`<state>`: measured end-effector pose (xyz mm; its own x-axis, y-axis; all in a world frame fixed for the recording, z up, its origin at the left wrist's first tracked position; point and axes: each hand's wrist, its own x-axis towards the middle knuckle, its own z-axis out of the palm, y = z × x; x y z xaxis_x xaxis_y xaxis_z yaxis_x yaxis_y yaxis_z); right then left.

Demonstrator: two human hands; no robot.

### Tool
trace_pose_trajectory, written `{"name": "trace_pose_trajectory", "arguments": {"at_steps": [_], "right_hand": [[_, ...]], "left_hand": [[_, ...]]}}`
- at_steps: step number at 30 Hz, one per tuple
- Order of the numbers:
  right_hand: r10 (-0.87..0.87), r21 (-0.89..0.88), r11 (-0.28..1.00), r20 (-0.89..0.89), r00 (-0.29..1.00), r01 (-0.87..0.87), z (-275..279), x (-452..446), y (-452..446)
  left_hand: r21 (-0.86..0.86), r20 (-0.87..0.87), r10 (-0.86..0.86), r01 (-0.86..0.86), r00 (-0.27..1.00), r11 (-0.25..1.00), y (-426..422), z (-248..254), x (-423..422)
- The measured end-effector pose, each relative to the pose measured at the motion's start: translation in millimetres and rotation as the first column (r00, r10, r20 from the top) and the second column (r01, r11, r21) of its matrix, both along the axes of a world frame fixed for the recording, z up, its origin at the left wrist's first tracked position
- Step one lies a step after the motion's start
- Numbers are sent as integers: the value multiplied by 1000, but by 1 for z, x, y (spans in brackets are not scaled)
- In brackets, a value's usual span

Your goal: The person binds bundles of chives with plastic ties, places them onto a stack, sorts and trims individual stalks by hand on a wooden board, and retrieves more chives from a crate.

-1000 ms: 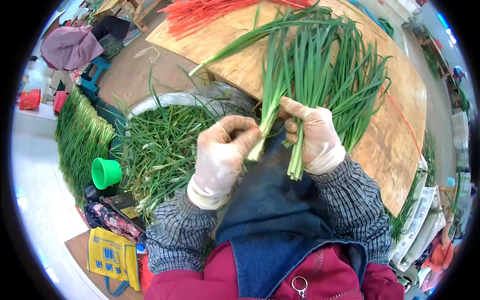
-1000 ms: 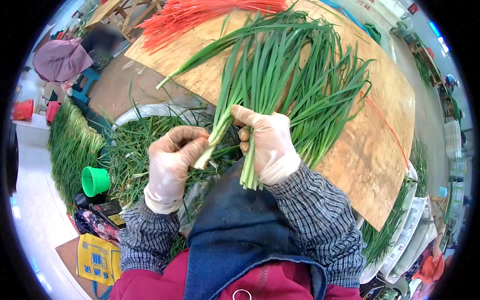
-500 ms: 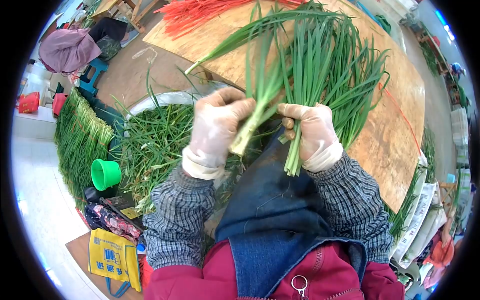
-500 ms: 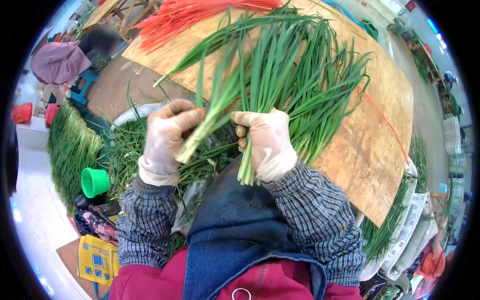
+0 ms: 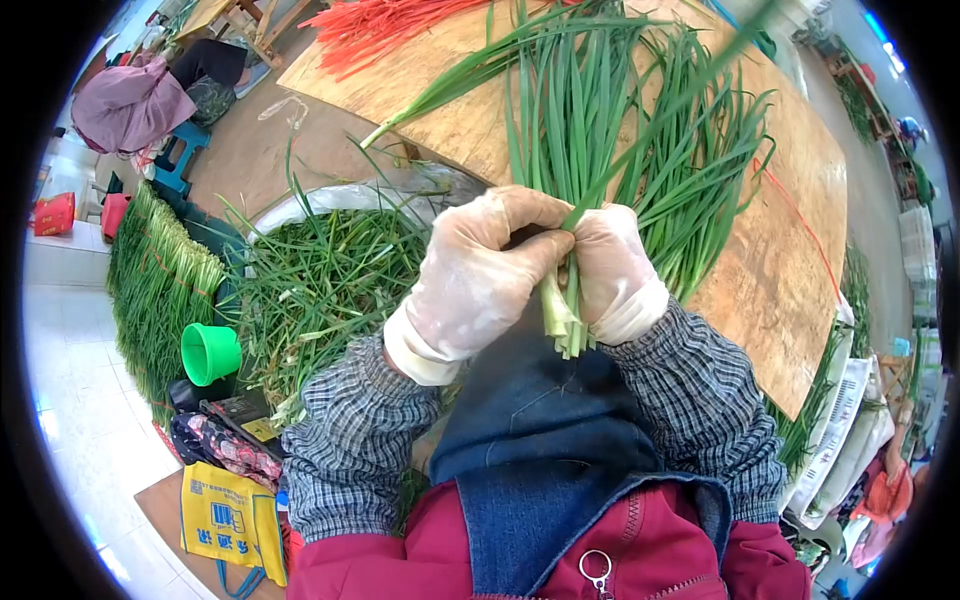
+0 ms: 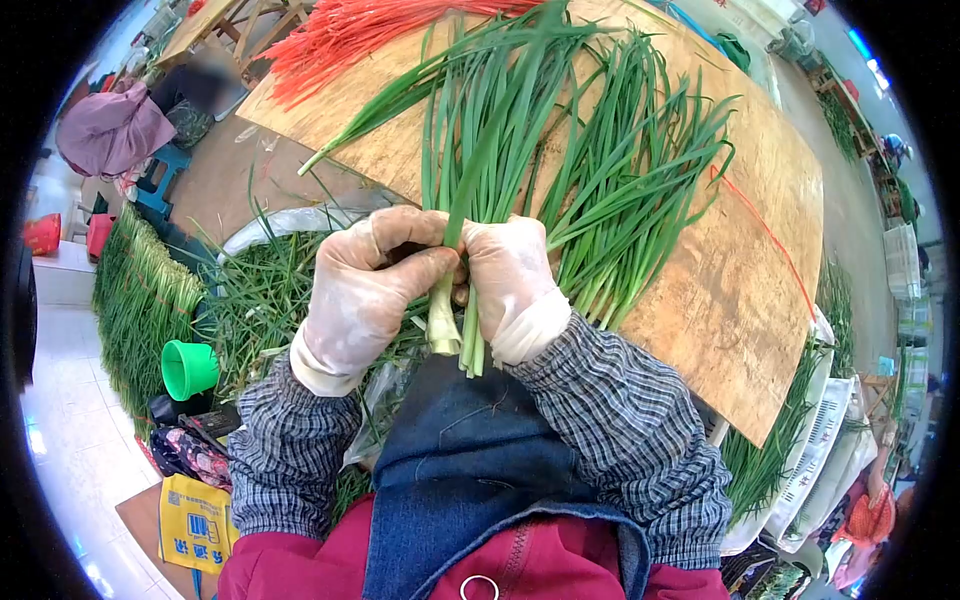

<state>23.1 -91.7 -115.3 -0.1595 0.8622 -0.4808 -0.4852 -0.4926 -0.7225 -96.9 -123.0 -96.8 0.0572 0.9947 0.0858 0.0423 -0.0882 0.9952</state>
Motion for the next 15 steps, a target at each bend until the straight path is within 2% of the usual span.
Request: {"name": "trace_pose_trajectory", "arguments": {"at_steps": [3,5,7,8,9,10,11,13,14,15], "right_hand": [[50,53,997,65,997,-54,5,6,-1],[44,-31,999,104,994,-41,5,11,4],[-23,-69,997,-32,999,21,-2,16,8],[-1,-110,994,-158,987,-16,-6,23,10],[-50,-118,993,-165,985,31,7,20,8],[-7,-89,996,-224,975,-13,3,23,8],[39,-56,997,-281,959,-57,-1,26,9],[63,-36,996,-311,948,-78,-2,24,7],[71,-28,996,-324,943,-84,-3,24,6],[85,-16,995,-314,946,-95,-5,23,5]], "left_hand": [[-166,168,-8,36,986,985,-6,10,-6],[-185,362,53,16,931,983,-19,18,-17],[-125,530,60,8,846,992,-32,22,-30],[-42,582,-1,31,813,999,-32,11,-44],[41,626,-63,48,777,998,-30,5,-51],[-73,580,125,-101,805,992,-34,4,-52],[-186,501,215,-139,838,973,-33,4,-54],[-242,416,155,-55,896,969,-28,3,-47],[-344,390,177,-35,904,938,-26,7,-37],[-382,368,111,42,923,923,-24,4,-33]]}}
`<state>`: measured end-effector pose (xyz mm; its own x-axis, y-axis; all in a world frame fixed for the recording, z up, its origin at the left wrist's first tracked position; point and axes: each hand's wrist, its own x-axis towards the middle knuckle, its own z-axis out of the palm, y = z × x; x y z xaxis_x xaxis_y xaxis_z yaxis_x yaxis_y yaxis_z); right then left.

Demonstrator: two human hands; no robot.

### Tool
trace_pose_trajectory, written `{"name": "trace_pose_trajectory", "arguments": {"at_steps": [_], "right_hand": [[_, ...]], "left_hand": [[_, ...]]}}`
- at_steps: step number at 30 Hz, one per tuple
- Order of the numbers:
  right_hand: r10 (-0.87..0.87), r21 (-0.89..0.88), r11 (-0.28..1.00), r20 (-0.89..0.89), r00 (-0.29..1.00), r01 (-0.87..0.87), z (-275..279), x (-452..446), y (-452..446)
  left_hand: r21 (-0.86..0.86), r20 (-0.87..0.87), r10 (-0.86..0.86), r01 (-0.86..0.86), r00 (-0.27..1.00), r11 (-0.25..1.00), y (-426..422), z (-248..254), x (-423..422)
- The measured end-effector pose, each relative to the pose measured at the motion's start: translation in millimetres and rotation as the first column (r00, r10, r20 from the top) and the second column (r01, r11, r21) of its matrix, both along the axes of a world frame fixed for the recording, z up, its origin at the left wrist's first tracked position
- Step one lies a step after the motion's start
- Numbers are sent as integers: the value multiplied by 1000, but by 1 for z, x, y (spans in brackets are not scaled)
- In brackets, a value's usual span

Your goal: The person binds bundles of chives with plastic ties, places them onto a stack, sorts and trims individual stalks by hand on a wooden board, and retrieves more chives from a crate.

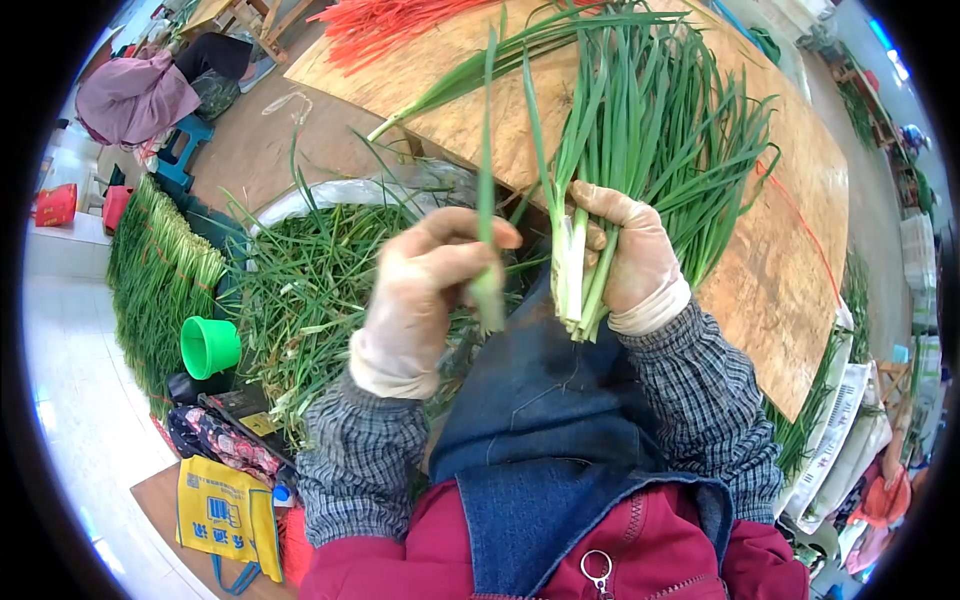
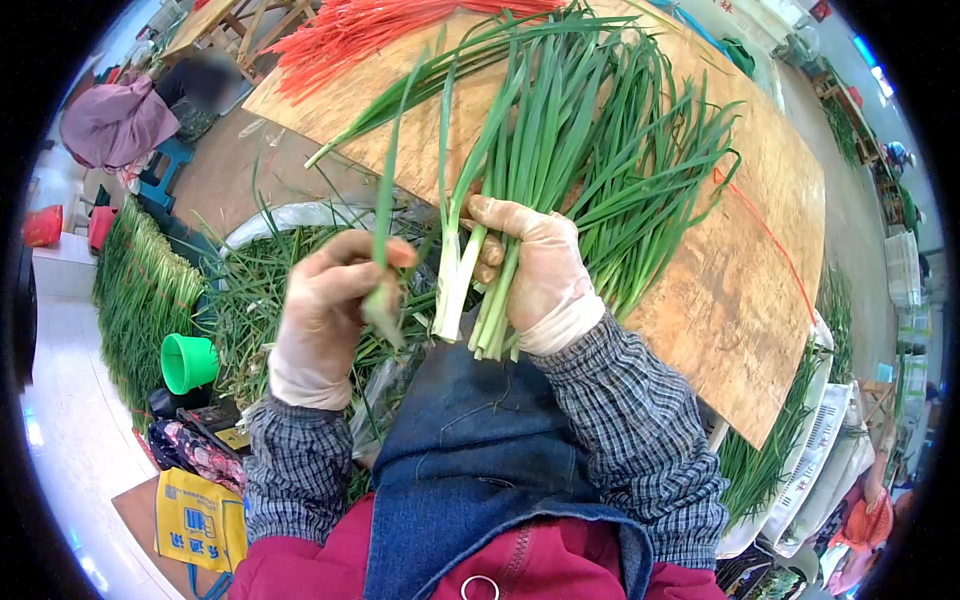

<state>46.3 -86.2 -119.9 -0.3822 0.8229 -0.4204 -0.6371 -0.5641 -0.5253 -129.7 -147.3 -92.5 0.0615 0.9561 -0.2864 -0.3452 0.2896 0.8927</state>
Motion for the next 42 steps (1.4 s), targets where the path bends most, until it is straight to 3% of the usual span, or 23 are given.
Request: {"name": "trace_pose_trajectory", "arguments": {"at_steps": [3,6,8,12,13,14,15,16,18,20,21,25,27,28,29,30,32,34,35,36,38,39,42], "right_hand": [[22,26,999,-46,999,-20,-6,-3,0],[-96,67,994,188,977,85,3,-8,-5],[-99,73,994,223,970,84,5,-6,-4],[-136,128,986,282,950,103,9,-7,-3],[-136,144,985,286,948,98,8,-9,-4],[-137,161,983,290,947,93,8,-10,-4],[-136,163,983,333,933,85,12,-10,-4],[-105,124,990,307,946,69,13,-8,-3],[-45,42,998,252,967,36,15,1,-1],[31,14,999,73,997,-32,12,13,2],[7,20,1000,44,999,-7,12,14,3],[-45,30,998,-51,998,47,9,21,2],[-13,46,999,-100,995,17,4,27,3],[-34,42,998,-82,996,37,3,27,3],[-54,41,998,-63,997,57,2,27,3],[-78,41,996,-42,996,80,1,28,4],[-107,17,994,-12,994,107,1,29,1],[-127,2,992,-7,992,127,6,28,1],[-67,-7,998,-120,991,67,-1,31,3],[-78,-6,997,-97,992,78,2,30,3],[-100,-3,995,-56,993,100,10,24,-1],[-101,-31,995,-58,993,99,10,26,-1],[-57,38,997,-139,989,63,8,32,0]], "left_hand": [[-110,64,-21,28,998,994,10,-2,22],[-100,47,47,-42,998,994,17,2,38],[-77,101,124,-117,987,990,18,0,39],[28,-119,119,-117,986,993,18,-4,45],[52,-76,101,-98,992,994,17,-6,49],[148,-230,121,-88,966,985,17,-16,49],[120,-163,137,-118,977,986,17,-15,50],[91,-95,155,-147,983,985,15,-13,51],[116,-262,201,-176,944,978,5,0,45],[260,-103,472,-435,875,862,-8,-6,34],[359,-57,614,-558,787,748,-13,-12,25],[242,-338,784,-756,522,608,-59,-39,-47],[147,-630,619,-710,469,689,-91,-74,-94],[-36,-796,380,-664,470,746,-101,-85,-106],[-23,-992,33,-443,119,896,-108,-99,-110],[-150,-914,-218,-214,-341,965,-113,-109,-112],[254,-961,249,-30,-120,967,-91,-104,-77],[356,-920,323,127,223,926,-58,-89,-35],[317,-885,227,169,407,933,-42,-78,-15],[287,-812,116,219,572,933,-28,-72,3],[-14,-600,-125,146,790,989,-11,-71,27],[-10,-456,-56,57,888,998,-12,-71,32],[4,-561,50,-58,827,998,-37,-79,-7]]}}
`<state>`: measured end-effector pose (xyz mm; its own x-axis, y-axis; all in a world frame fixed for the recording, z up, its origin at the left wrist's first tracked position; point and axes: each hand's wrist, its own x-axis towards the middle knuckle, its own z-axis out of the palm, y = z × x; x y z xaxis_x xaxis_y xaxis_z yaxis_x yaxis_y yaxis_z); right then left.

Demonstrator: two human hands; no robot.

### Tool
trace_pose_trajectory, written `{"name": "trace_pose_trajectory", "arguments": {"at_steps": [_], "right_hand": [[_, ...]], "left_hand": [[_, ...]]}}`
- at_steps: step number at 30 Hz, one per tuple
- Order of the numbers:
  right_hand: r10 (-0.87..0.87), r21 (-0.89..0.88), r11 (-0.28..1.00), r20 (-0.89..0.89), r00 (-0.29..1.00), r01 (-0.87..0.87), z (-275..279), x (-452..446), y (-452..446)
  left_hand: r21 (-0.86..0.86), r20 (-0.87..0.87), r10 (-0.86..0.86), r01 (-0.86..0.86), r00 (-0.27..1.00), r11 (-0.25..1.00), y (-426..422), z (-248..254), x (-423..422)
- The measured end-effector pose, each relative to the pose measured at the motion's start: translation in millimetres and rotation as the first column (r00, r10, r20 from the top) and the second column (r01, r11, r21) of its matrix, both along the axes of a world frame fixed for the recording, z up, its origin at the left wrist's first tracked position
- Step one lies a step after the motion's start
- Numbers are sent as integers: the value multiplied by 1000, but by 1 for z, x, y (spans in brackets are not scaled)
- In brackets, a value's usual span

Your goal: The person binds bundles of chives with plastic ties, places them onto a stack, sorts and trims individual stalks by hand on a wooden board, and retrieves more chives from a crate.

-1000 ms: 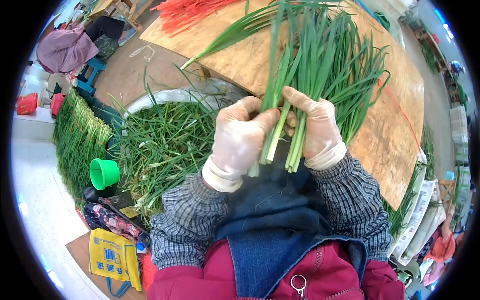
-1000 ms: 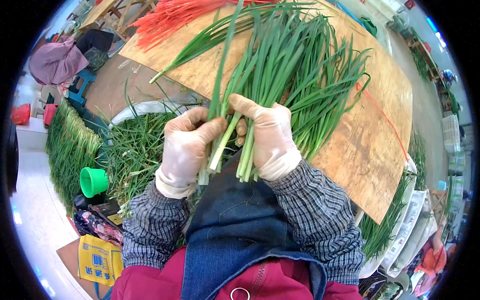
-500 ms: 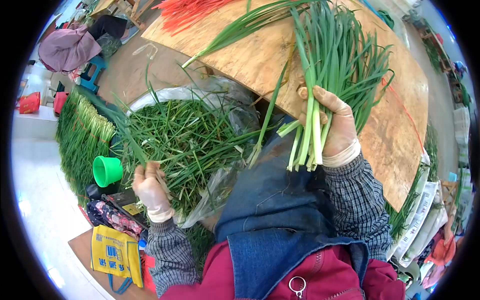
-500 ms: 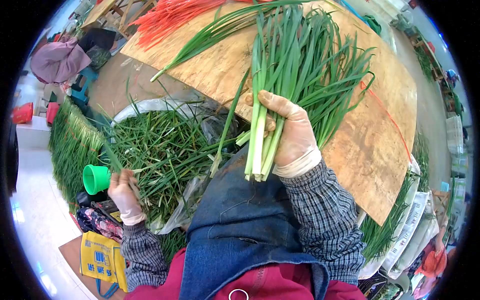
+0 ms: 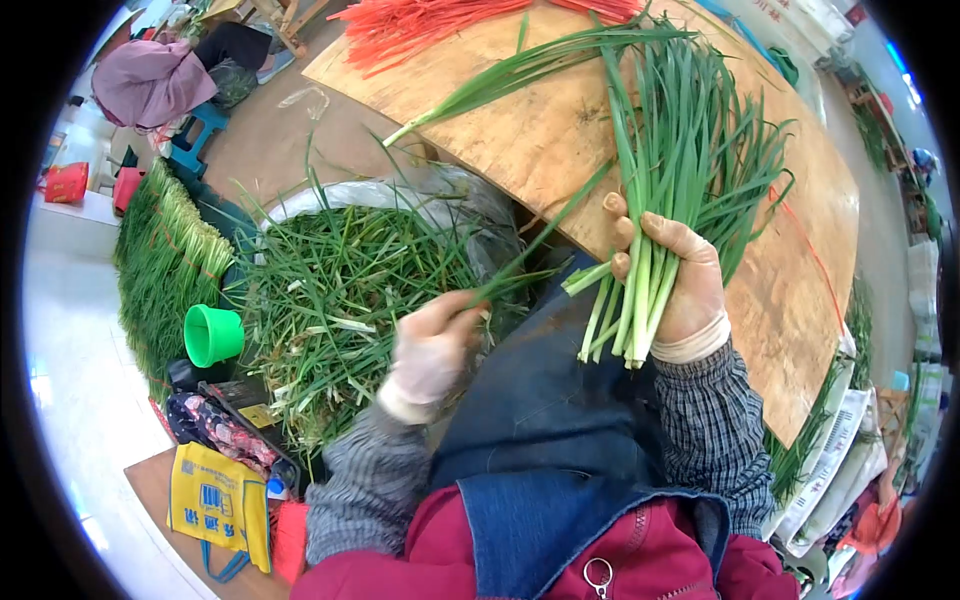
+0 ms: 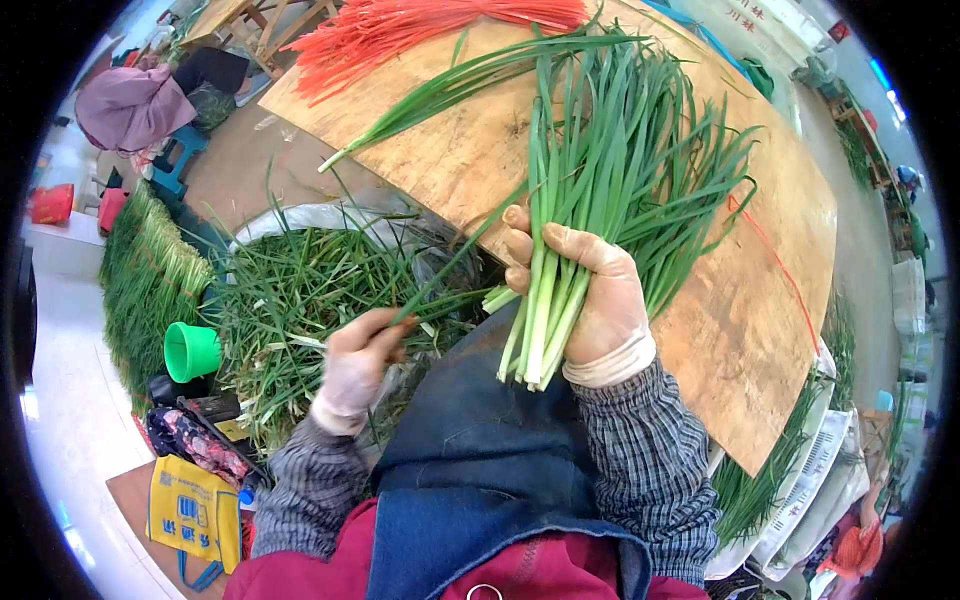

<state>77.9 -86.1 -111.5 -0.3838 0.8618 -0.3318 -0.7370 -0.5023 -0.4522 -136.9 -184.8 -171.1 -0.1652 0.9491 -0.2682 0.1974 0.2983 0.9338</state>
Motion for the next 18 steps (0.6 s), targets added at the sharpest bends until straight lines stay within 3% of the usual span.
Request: {"name": "trace_pose_trajectory", "arguments": {"at_steps": [2,3,4,5,6,7,9,10,12,14,17,18], "right_hand": [[12,-12,1000,-79,997,-13,-5,3,2],[12,-4,1000,-108,994,-13,-3,1,3],[13,2,1000,-136,991,-13,-1,-1,2],[16,1,1000,-168,986,-16,-1,-1,1],[18,4,1000,-200,980,-17,-1,-1,1],[16,13,1000,-206,978,-14,4,-3,1],[35,29,999,-214,976,-30,2,-2,0],[45,44,998,-216,975,-37,2,-1,2],[29,20,999,-192,981,-26,5,1,2],[0,-22,1000,-159,987,-3,14,2,1],[40,9,999,-245,969,-39,8,10,4],[53,12,999,-275,960,-52,7,12,4]], "left_hand": [[13,-265,102,-103,959,995,-35,-31,-59],[-195,-427,124,-225,896,955,-53,-36,-91],[-167,-773,25,-241,634,956,-72,-43,-115],[-364,-909,-287,-241,301,900,-84,-55,-142],[-414,-910,-396,-311,120,856,-80,-40,-138],[-239,-962,-198,-230,187,944,-69,-36,-136],[177,-929,174,-23,326,984,-28,-27,-123],[401,-854,331,103,400,910,3,-18,-108],[542,-795,442,161,415,825,58,7,-74],[517,-835,464,131,295,846,102,21,-55],[331,-939,321,71,126,941,146,19,-57],[365,-906,327,105,269,925,146,19,-57]]}}
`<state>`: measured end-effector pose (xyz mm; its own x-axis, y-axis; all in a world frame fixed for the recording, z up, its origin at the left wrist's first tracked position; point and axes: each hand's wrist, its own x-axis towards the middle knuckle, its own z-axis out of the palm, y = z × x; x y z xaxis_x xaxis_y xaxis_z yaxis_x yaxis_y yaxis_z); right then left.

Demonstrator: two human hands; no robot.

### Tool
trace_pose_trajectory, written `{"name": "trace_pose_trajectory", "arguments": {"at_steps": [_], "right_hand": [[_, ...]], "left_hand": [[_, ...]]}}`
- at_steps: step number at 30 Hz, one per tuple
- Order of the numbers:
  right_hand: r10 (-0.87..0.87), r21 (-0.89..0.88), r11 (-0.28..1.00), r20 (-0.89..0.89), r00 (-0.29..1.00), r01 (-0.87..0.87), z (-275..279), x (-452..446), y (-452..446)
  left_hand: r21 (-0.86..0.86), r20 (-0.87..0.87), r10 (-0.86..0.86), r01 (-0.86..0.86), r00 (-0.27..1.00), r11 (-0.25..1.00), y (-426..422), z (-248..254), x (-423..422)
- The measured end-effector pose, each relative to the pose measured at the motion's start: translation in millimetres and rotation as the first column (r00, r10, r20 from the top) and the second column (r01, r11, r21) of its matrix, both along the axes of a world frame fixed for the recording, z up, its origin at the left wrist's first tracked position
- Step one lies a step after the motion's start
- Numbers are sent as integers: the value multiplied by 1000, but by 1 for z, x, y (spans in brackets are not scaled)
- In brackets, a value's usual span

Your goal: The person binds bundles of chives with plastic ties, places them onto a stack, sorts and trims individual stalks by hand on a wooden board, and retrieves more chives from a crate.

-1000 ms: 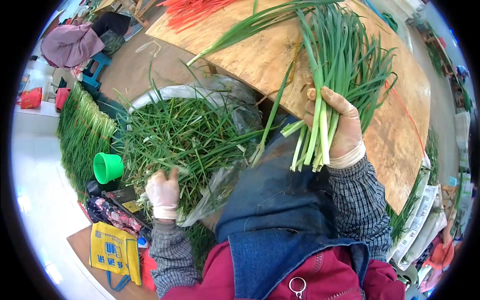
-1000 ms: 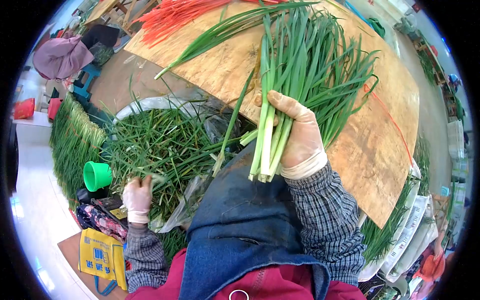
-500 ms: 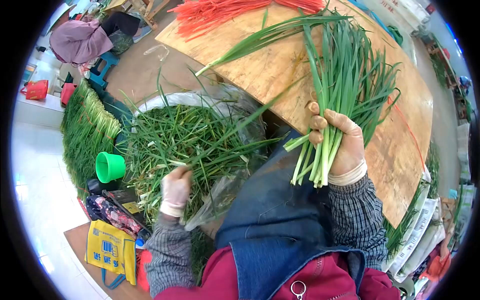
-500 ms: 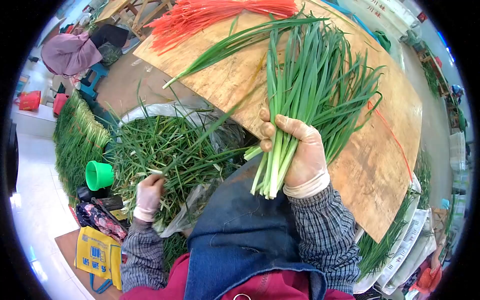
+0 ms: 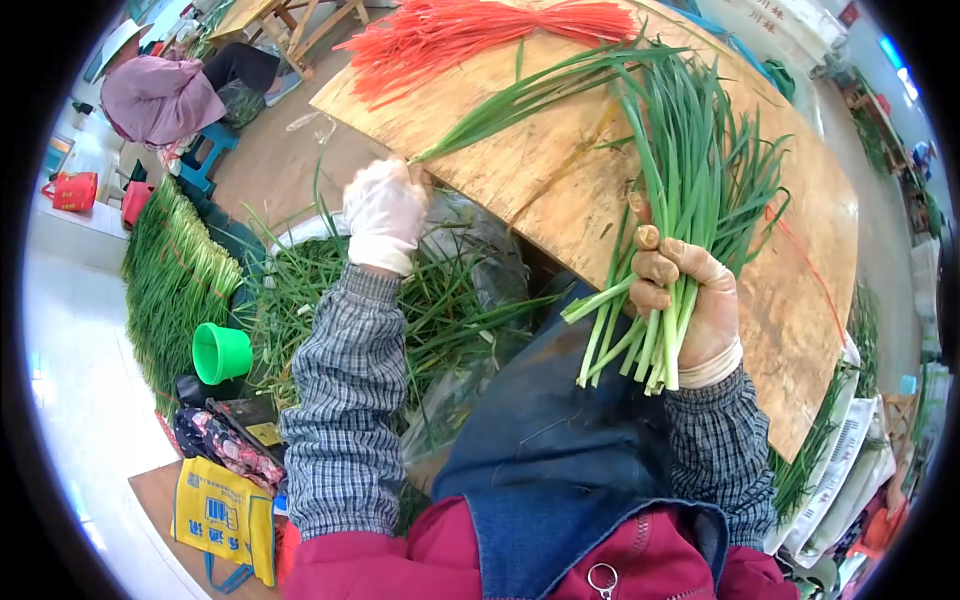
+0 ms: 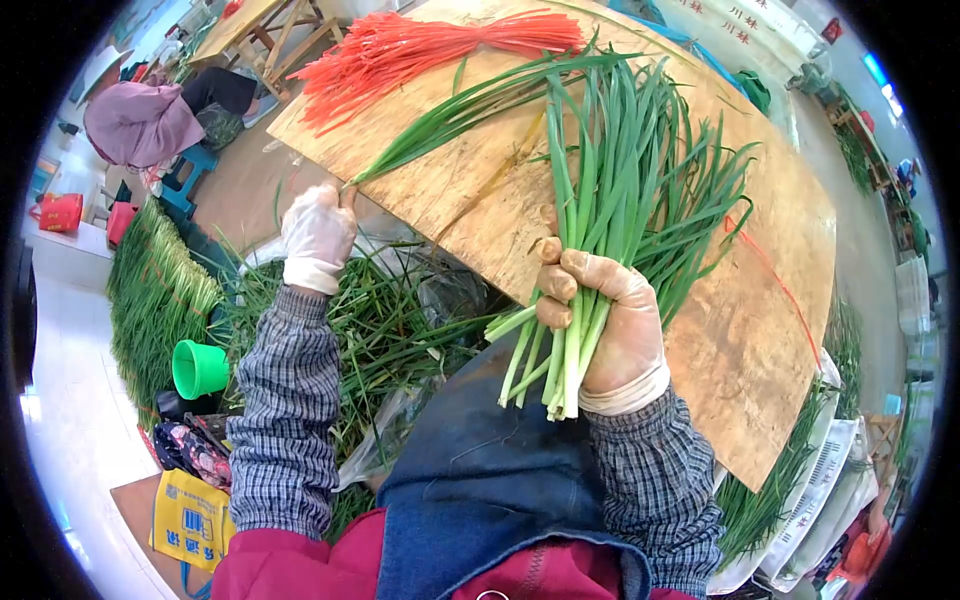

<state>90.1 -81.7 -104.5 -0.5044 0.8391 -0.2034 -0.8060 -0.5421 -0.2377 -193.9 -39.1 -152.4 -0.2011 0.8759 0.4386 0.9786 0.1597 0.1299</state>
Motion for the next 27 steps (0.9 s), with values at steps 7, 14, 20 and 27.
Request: {"name": "trace_pose_trajectory", "arguments": {"at_steps": [7,14,20,27], "right_hand": [[-109,47,994,227,968,101,-3,-17,4],[-89,57,996,422,902,72,-10,-31,-1],[-30,-12,999,520,854,43,-15,-33,-4],[-138,119,989,586,799,83,-8,-38,-12]], "left_hand": [[471,279,-388,227,878,852,-83,35,65],[489,436,-608,393,663,779,-117,32,122],[406,711,-535,355,456,842,-131,21,125],[43,994,-11,301,-107,953,-115,53,123]]}}
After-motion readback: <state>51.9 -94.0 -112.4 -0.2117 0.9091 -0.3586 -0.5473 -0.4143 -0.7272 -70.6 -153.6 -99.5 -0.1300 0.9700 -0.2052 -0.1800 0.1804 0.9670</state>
